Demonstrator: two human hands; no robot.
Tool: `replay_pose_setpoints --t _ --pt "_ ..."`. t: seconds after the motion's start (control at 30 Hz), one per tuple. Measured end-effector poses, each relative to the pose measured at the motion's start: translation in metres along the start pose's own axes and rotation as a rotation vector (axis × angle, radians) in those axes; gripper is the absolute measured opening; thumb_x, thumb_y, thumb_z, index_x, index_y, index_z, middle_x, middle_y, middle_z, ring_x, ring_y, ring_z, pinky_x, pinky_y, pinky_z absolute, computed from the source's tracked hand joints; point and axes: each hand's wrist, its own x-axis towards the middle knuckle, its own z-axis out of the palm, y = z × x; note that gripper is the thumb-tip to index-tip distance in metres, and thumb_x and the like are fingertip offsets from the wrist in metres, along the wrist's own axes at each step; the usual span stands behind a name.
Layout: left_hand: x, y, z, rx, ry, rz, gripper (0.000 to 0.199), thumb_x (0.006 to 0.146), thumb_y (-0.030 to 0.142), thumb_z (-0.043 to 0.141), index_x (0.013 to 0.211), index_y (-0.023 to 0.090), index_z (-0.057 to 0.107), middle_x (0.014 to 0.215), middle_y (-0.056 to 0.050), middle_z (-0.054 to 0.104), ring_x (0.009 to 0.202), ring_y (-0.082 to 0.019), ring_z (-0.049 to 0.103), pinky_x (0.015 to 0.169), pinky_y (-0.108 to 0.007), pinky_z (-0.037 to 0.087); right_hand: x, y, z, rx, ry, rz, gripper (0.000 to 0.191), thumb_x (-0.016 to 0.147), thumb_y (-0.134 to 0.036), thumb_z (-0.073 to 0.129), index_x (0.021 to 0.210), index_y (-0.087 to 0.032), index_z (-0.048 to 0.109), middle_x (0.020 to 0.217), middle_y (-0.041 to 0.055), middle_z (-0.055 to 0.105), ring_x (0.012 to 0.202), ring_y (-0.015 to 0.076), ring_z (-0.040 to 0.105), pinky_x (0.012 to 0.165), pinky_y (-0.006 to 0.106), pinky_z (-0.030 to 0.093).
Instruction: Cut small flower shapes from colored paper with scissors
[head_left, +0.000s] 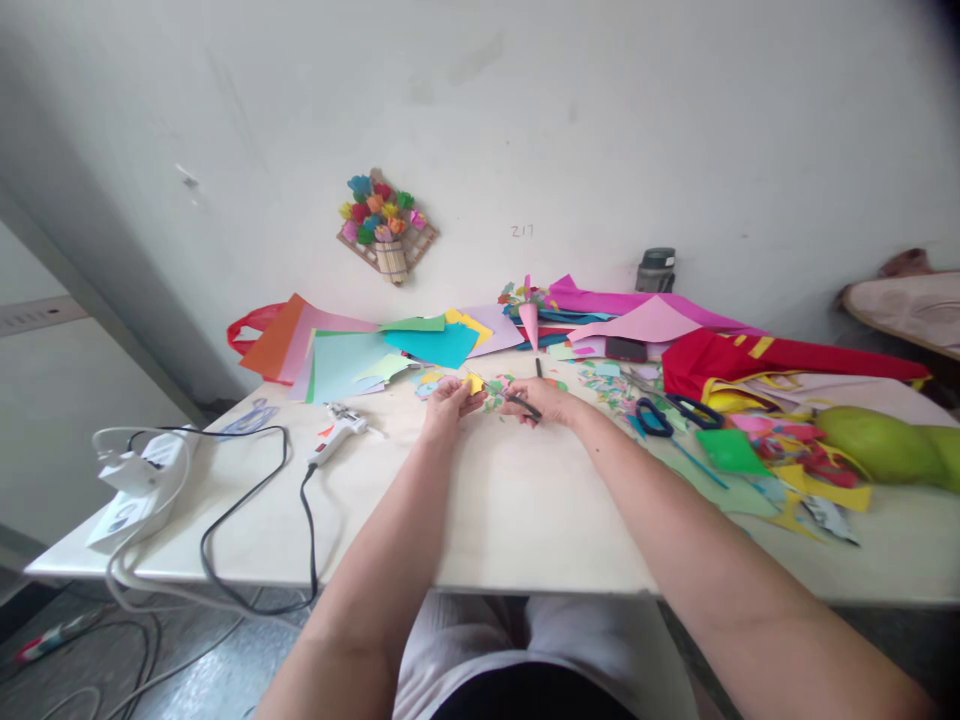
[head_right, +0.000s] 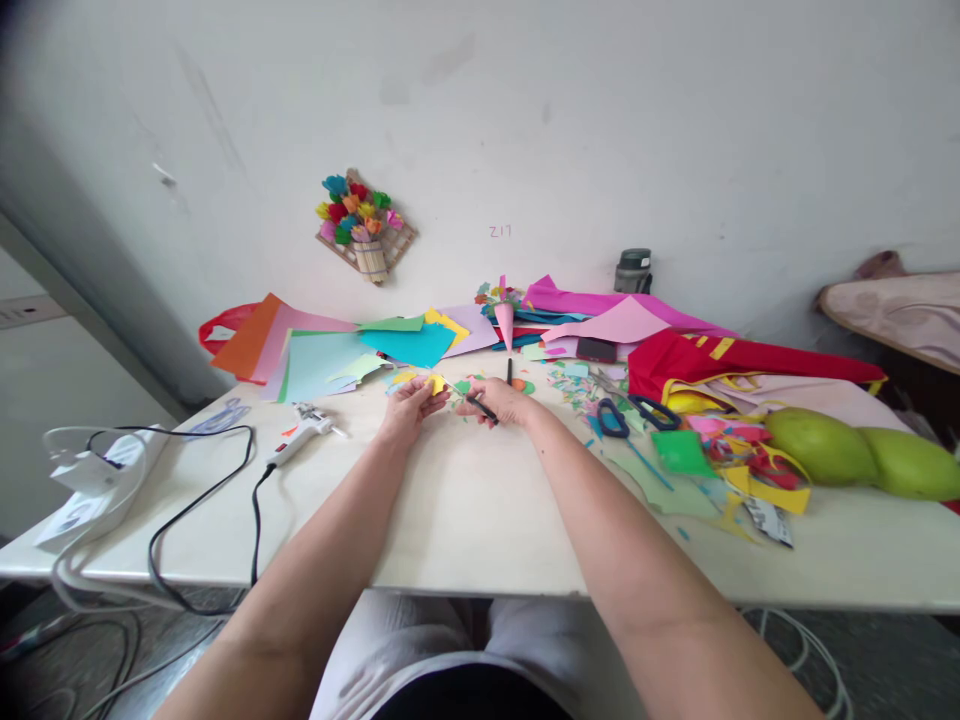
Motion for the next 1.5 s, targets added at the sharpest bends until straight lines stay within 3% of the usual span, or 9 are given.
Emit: replay_pose_setpoints --t 0.33,0.77,1.0,1.5 --pt "-0.0021 0.0007 -0.0002 -0.043 -0.048 -0.013 0.028 0.062 0.029 0.077 0.078 0.014 0.06 0.083 -0.006 0.07 0.072 -0.018 0.068 0.073 -0.031 0.053 0.0009 -0.0012 0.0018 -0.004 0.04 0.009 0.029 0.061 -0.029 0.076 0.077 -0.014 0.057 0.038 -0.0079 0.048 0.031 0.006 0.043 0.031 0.015 0.034" --pt "-0.0015 -0.0002 -0.0008 -0.055 -0.05 -0.032 0.022 0.068 0.026 0.073 0.08 0.012 0.061 0.082 -0.009 0.07 0.071 -0.018 0.068 0.073 -0.031 0.054 0.002 0.0001 0.0025 0.024 0.036 0.015 0.027 0.058 -0.025 0.077 0.073 -0.015 0.057 0.039 -0.0086 0.048 0.031 0.0054 0.044 0.031 0.015 0.035" --pt "-0.002 0.0003 0.0005 -0.071 -0.07 -0.039 0.022 0.066 0.027 0.074 0.078 0.013 0.061 0.08 -0.008 0.071 0.069 -0.017 0.068 0.065 -0.026 0.055 -0.0016 -0.0041 0.002 0.038 0.032 0.044 0.025 0.063 -0.03 0.074 0.072 -0.016 0.055 0.038 -0.0083 0.049 0.031 0.0061 0.045 0.031 0.015 0.035" --pt "-0.0027 0.0 -0.0001 -0.054 -0.082 -0.046 0.021 0.068 0.027 0.073 0.076 0.013 0.059 0.084 -0.009 0.07 0.071 -0.018 0.068 0.071 -0.029 0.054 0.0019 0.0015 0.0025 -0.001 0.043 0.011 0.032 0.059 -0.032 0.078 0.077 -0.015 0.056 0.039 -0.0092 0.048 0.031 0.0056 0.043 0.031 0.016 0.035"
